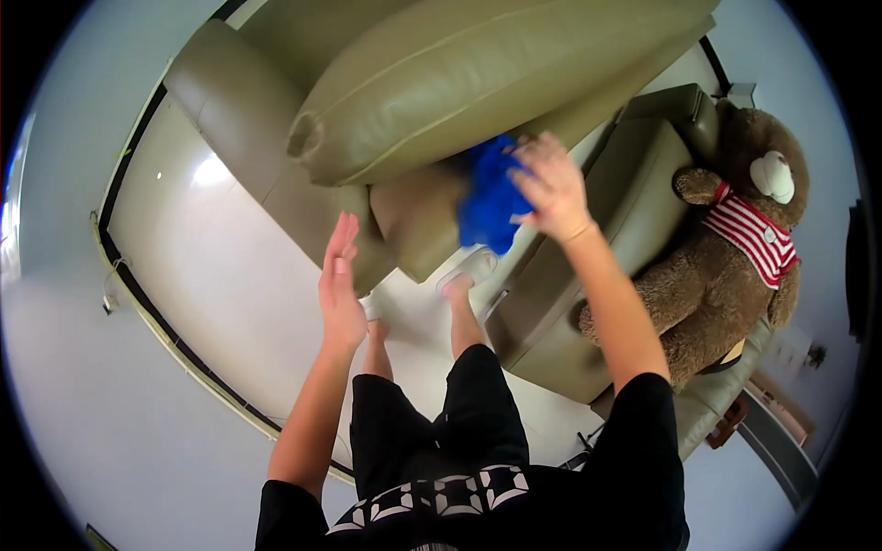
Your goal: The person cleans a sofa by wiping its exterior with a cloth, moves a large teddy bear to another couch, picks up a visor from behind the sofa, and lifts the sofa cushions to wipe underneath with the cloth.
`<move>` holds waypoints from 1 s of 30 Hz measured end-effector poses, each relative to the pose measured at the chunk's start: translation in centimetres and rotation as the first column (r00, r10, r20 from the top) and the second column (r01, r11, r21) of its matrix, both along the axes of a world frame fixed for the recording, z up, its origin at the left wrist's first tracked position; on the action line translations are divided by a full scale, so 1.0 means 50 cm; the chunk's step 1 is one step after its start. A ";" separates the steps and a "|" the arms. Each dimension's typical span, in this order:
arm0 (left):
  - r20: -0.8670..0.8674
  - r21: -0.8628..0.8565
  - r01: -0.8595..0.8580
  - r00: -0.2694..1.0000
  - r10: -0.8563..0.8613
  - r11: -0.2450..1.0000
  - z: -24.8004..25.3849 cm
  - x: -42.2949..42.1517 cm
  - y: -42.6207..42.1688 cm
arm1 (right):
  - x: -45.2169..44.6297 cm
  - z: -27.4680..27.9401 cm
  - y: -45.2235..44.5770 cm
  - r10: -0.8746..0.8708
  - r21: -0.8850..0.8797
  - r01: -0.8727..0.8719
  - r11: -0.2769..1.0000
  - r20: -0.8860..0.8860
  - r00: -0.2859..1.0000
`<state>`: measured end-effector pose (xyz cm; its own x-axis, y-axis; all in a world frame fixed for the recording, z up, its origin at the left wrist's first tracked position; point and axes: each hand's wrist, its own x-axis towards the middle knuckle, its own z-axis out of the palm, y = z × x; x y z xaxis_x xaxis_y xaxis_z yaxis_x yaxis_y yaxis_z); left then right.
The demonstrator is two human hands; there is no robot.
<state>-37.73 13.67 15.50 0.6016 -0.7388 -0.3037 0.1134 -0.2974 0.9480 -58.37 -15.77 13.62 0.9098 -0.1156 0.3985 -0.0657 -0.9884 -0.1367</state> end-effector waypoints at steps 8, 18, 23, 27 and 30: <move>0.736 0.153 0.370 0.576 -0.355 0.916 0.015 -0.100 -0.277 | -0.043 -0.012 -0.210 -0.551 -0.066 0.574 0.816 0.210 0.807; 0.712 0.190 0.257 0.629 -0.313 0.948 -0.029 -0.132 -0.313 | -0.034 -0.030 -0.031 -0.088 0.220 0.082 0.972 0.017 0.996; 0.759 0.322 0.331 0.470 -0.451 0.887 -0.020 -0.140 -0.339 | -0.207 -0.034 -0.483 -0.413 0.011 0.413 0.911 0.053 0.909; 0.772 0.392 0.358 0.373 -0.515 0.847 -0.010 -0.142 -0.353 | -0.212 -0.024 -0.631 -0.701 0.080 0.701 0.709 0.187 0.688; 0.764 0.414 0.352 0.366 -0.531 0.839 -0.018 -0.137 -0.354 | -0.155 -0.025 -0.585 -0.723 0.150 0.713 0.685 0.258 0.640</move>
